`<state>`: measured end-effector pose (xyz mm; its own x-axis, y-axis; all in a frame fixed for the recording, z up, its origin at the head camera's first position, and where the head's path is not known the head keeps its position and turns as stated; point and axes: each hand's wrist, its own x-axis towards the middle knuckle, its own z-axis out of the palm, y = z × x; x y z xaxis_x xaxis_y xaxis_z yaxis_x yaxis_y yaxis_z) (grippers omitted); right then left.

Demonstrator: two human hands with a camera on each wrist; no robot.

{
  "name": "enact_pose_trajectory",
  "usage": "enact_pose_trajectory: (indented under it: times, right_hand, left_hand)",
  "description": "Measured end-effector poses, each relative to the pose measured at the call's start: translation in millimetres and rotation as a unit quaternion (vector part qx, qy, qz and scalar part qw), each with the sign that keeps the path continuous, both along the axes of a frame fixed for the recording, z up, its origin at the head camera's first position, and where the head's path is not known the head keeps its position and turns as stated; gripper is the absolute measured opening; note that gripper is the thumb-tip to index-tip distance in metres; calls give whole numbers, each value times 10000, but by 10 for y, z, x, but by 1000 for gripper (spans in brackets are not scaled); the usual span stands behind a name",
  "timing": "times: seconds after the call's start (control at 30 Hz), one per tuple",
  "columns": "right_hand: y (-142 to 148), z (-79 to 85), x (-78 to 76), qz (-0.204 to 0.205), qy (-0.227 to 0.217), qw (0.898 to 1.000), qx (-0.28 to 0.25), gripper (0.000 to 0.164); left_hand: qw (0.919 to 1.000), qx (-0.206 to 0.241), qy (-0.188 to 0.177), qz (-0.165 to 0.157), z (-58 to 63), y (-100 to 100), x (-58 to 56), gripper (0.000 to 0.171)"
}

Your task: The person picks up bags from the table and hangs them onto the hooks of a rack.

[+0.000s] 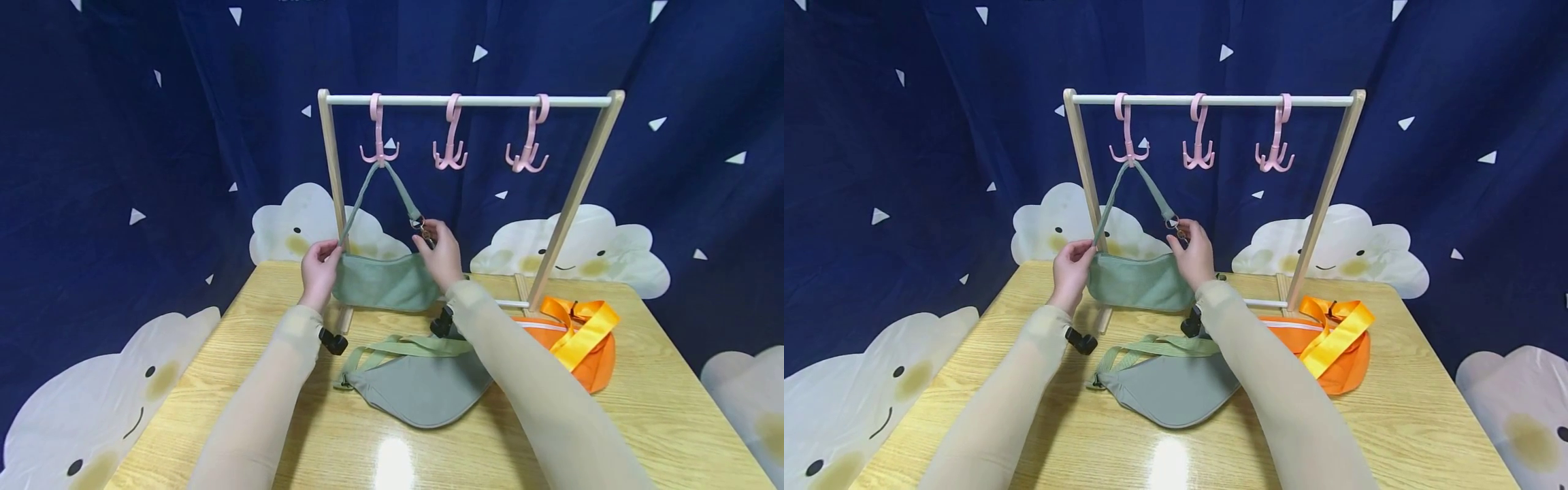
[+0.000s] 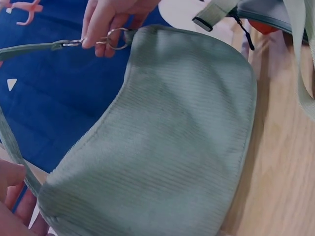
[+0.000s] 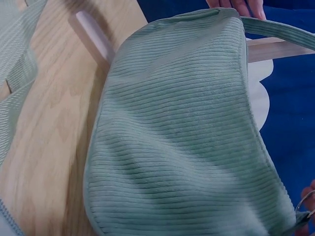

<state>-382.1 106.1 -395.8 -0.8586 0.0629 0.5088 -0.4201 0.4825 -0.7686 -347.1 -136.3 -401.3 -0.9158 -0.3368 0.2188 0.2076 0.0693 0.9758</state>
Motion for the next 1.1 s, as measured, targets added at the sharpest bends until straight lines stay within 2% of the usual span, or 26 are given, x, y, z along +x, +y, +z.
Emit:
enact_pose_trajectory:
  times: [0.3,0.53,0.87,1.1]
  right_hand:
    - [126,-110,93,88,242,9996,101,55]
    - [274,-111,251,215,551,9968,542,53]
    - [448,-91,585,709,924,9815,1521,31]
    - [481,-44,869,986,868,9745,1820,29]
  left_hand:
    - [9998,-136,-100,91,-35,-69,109,28]
    - [9996,-244,138,49,41,-75,315,29]
    - [9981,-303,406,-357,122,67,685,25]
    - [9919,-668,318,-1030,72,179,896,23]
